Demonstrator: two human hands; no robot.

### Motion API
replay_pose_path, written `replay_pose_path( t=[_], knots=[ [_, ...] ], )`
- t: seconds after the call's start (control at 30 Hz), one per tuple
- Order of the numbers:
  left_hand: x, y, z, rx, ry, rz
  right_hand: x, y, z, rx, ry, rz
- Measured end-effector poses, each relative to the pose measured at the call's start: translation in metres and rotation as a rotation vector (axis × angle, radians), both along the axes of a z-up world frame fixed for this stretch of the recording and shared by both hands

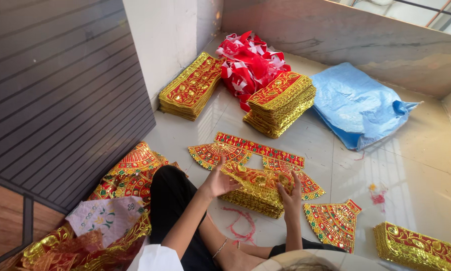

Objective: The person organizes and unfolds several pieces of gold and red embroidered fabric decorations on the floor.

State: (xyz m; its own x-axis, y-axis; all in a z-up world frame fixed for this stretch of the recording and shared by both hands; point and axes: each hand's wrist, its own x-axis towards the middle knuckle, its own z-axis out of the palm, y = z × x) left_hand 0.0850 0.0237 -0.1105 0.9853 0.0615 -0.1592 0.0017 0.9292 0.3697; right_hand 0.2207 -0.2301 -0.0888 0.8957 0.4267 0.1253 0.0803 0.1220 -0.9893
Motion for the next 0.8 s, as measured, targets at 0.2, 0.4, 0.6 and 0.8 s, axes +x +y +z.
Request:
replay_pose_path(
  t=[0.2,0.4,0.6,0.8],
  knots=[
    [0.052,0.041,-0.070,0.753,0.432,0.261,0.043,0.003,-0.047,-0.201,-0.209,-0.119],
    [0.038,0.020,-0.066,1.460,0.497,0.492,0.048,0.003,-0.078,-0.217,-0.351,-0.276],
    [0.037,0.003,-0.089,1.950,0.574,0.588,0.047,0.002,-0.087,-0.569,-0.536,-0.302],
    [0.042,0.004,-0.099,1.937,0.471,0.713,0.048,0.001,-0.094,-0.653,-0.714,-0.308]
  ],
)
